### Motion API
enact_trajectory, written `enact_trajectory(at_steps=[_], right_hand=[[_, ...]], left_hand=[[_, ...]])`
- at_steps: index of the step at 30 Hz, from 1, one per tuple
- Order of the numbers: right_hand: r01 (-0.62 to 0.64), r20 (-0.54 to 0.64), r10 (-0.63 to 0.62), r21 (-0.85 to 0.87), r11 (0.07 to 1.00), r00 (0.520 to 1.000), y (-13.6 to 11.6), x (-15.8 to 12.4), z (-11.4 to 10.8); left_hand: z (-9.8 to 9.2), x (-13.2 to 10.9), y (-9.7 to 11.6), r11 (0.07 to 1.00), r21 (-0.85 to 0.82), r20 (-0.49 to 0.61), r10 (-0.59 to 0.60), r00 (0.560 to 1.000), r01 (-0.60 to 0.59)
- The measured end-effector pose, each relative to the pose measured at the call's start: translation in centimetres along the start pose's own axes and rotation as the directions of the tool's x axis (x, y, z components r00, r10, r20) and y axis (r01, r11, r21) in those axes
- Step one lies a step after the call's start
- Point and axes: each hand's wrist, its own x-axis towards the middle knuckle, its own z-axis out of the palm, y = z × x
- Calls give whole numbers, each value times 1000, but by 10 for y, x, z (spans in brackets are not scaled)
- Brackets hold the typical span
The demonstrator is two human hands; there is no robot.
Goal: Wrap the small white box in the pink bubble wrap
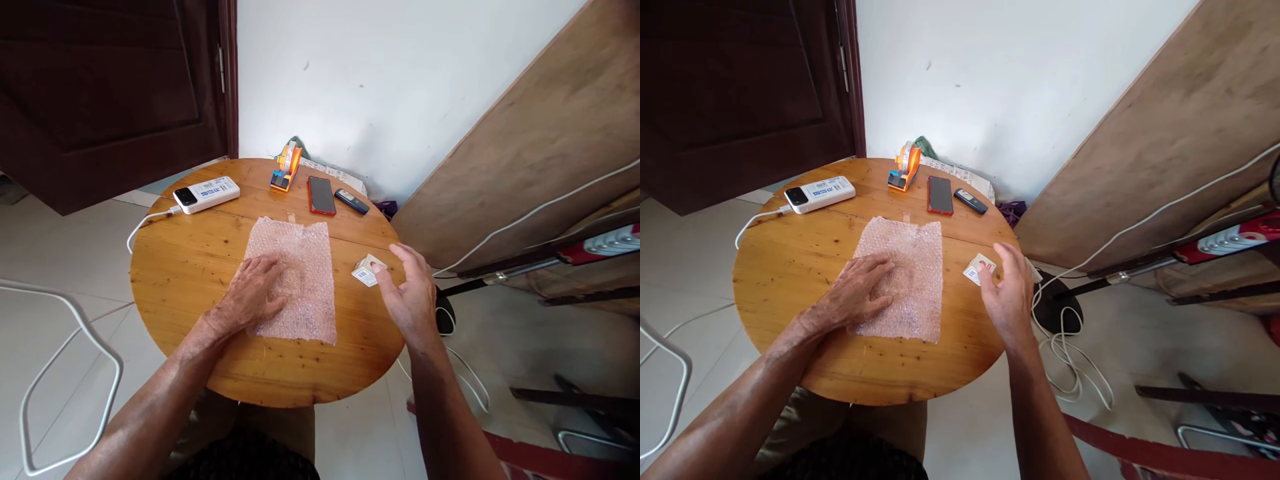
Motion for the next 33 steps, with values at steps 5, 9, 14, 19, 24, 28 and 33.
enact_trajectory(at_steps=[5, 9, 14, 19, 24, 28, 33], right_hand=[[274, 259, -321, 200, 941, 911, -70, 2, 21], [302, 514, -344, 166, 939, 786, -89, 2, 61], [255, 540, -252, 72, 964, 803, -82, 2, 84], [269, 530, -268, 78, 960, 804, -76, -1, 83], [237, 501, -258, 105, 966, 826, -73, -1, 85], [228, 481, -259, 123, 966, 837, -70, -1, 87], [214, 458, -283, 199, 956, 843, -67, -3, 87]], left_hand=[[1, 1, -4, 1000, 18, 13, -5, 1000, 4], [-1, 1, -8, 999, 35, 37, -2, 999, 1], [-7, 1, -5, 997, 73, 72, -14, 997, 8], [-10, -5, -3, 995, 104, 138, -25, 990, 11], [-14, -12, 1, 991, 133, 155, -51, 987, 30], [-22, -15, 15, 982, 173, 97, -88, 991, 71], [-30, 1, 23, 982, 189, 96, 11, 995, -29]])
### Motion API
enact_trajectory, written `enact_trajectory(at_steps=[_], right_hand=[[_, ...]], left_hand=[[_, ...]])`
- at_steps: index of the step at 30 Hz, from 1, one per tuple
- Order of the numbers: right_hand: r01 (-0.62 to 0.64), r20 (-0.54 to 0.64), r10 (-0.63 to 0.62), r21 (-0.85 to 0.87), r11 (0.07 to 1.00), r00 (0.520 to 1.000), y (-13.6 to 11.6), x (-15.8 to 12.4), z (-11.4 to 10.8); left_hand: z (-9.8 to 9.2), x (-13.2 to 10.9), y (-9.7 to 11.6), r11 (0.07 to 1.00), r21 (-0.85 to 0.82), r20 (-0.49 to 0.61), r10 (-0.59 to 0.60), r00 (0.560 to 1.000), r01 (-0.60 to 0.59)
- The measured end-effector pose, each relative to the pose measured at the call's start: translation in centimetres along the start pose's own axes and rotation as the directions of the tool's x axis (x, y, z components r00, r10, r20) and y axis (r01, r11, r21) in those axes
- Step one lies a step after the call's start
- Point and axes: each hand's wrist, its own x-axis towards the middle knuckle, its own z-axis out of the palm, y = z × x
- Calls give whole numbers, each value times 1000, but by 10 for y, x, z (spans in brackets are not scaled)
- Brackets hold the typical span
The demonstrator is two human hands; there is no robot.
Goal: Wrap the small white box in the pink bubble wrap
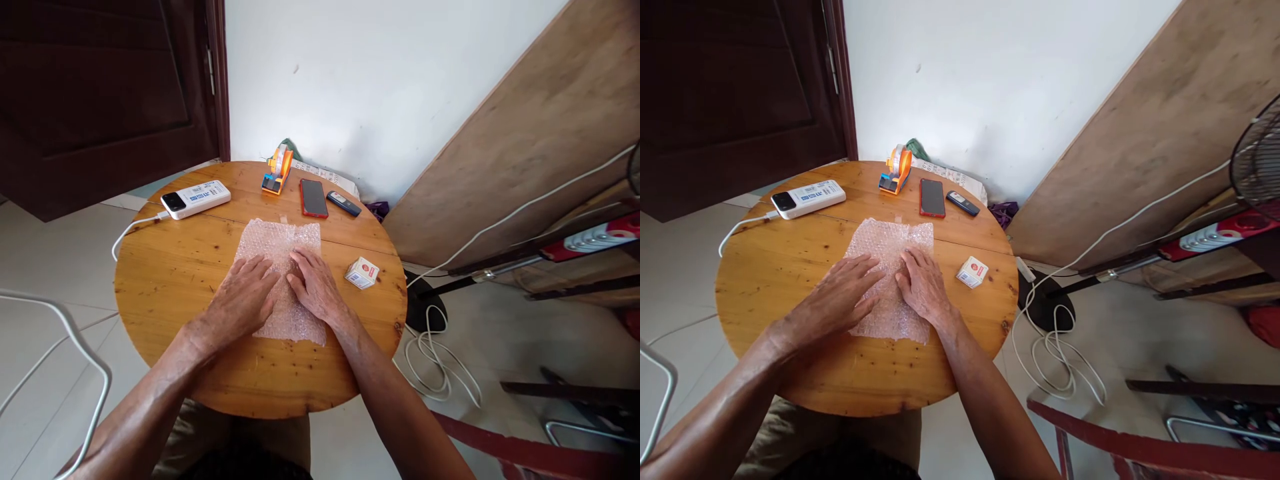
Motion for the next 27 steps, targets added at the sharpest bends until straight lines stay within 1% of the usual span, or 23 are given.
enact_trajectory(at_steps=[2, 5, 8, 11, 16, 22, 25, 27], right_hand=[[-3, -14, 3, 18, 1000, 1000, 1, -1, 0], [-23, -29, 23, 16, 1000, 999, 2, -1, 0], [-57, -37, 56, -24, 998, 998, 2, -2, 0], [-102, -52, 98, -92, 991, 994, 4, -2, 1], [-133, -56, 125, -170, 976, 991, 6, -2, 0], [-144, -55, 136, -200, 969, 989, 6, -1, 1], [-134, -122, 113, -173, 976, 986, 4, -2, -2], [-98, -178, 72, -141, 985, 981, 1, -4, -6]], left_hand=[[2, 8, -3, 1000, -11, 28, 25, 999, -25], [12, 16, -12, 998, -61, 70, 23, 997, -19], [20, 17, -23, 994, -106, 66, 2, 998, 5], [25, 17, -29, 992, -124, 90, 2, 996, 9], [28, 17, -31, 992, -127, 94, 22, 995, -10], [34, 17, -30, 993, -116, 86, 13, 996, -3], [37, 17, -30, 994, -112, 68, 10, 998, -2], [38, 17, -30, 994, -108, 59, 15, 998, -8]])
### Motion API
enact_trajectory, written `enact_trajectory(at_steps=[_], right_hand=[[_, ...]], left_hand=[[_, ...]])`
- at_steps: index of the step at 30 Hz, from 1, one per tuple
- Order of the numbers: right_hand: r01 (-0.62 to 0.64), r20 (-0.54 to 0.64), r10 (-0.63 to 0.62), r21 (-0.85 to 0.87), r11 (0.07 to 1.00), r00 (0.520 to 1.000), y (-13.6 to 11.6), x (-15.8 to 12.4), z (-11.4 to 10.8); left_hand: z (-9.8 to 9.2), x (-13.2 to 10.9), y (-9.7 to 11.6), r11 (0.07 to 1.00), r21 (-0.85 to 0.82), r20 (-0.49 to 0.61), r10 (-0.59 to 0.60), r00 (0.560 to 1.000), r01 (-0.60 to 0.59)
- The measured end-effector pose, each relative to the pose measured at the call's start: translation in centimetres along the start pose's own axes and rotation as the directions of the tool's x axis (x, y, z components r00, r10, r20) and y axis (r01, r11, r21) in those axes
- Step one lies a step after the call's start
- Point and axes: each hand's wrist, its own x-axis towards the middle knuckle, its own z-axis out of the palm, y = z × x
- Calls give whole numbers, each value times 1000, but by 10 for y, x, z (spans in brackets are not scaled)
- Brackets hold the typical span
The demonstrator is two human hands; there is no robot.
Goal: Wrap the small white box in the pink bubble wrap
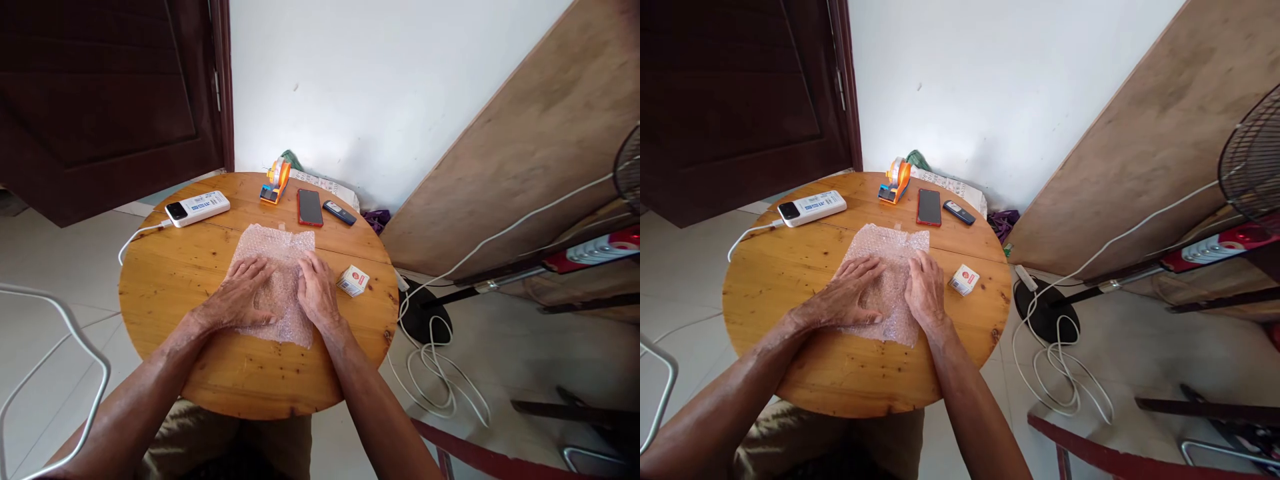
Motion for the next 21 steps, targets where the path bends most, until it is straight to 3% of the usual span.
enact_trajectory(at_steps=[2, 4, 8, 21], right_hand=[[56, 3, -56, 34, 998, 998, -4, -2, -5], [89, 76, -92, 47, 995, 993, -7, -4, -9], [70, 182, -77, 42, 997, 980, -6, -6, -10], [-13, 107, 10, 29, 999, 994, 0, -6, 5]], left_hand=[[1, 0, -1, 1000, 6, 1, 4, 1000, -4], [1, -1, -2, 1000, 7, 7, 8, 1000, -8], [0, -2, -2, 1000, -8, 2, 12, 1000, -12], [-10, 3, -1, 989, -143, -54, -43, 998, 35]])
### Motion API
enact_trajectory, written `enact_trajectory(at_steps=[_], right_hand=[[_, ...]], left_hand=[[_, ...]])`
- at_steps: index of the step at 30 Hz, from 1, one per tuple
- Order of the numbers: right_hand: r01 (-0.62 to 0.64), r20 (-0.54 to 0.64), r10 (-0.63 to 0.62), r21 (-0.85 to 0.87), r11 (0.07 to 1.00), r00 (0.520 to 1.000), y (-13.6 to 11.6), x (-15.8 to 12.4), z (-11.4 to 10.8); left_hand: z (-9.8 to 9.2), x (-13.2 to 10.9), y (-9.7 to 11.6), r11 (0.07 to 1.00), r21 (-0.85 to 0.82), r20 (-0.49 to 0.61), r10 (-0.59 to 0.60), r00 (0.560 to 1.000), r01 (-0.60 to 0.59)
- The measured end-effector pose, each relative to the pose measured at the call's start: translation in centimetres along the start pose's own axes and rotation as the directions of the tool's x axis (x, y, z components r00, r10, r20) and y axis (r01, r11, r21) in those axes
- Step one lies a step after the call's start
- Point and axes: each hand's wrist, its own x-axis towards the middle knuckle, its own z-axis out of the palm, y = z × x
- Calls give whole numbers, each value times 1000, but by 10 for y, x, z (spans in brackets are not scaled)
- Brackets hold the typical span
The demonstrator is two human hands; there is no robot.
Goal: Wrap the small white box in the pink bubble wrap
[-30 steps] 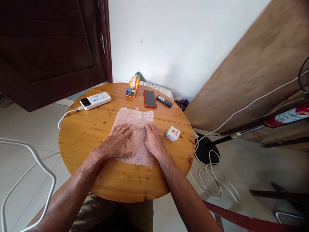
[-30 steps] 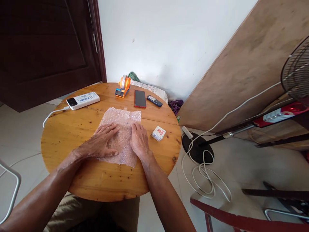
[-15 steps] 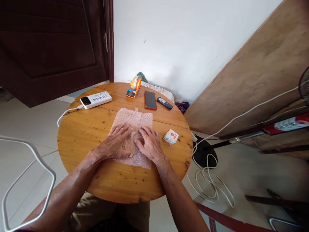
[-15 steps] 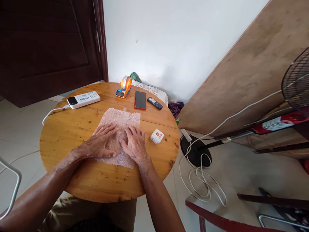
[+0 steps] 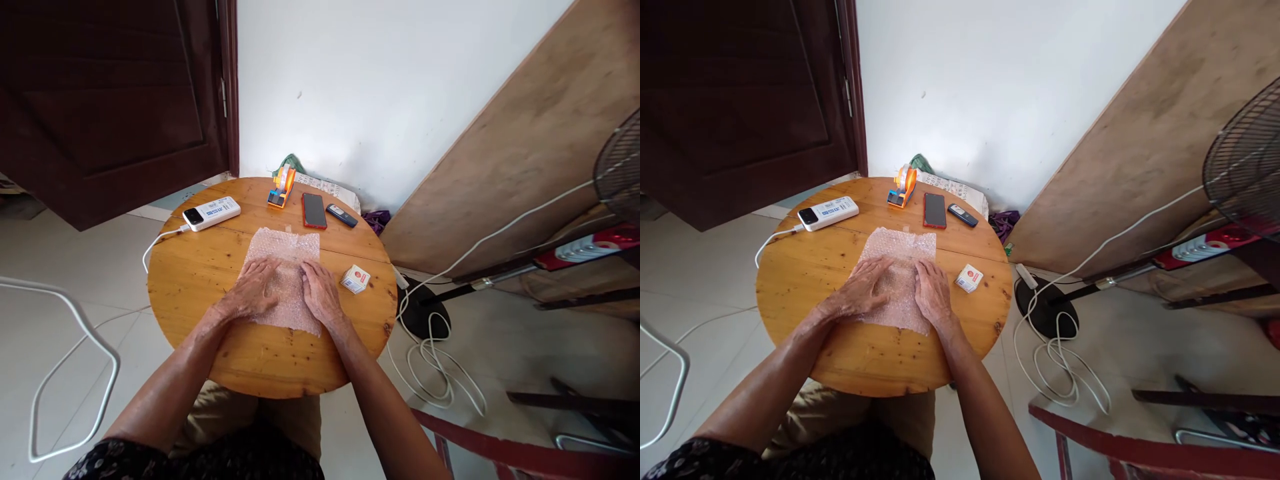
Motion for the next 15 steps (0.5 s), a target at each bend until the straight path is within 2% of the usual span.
enact_trajectory(at_steps=[8, 15], right_hand=[[-65, -46, 61, -76, 995, 997, -2, 2, 4], [-85, -34, 82, -88, 992, 996, -4, 2, 1]], left_hand=[[6, 4, -1, 999, 35, -27, 23, 999, -22], [8, 6, 0, 999, 43, -53, 17, 998, -15]])
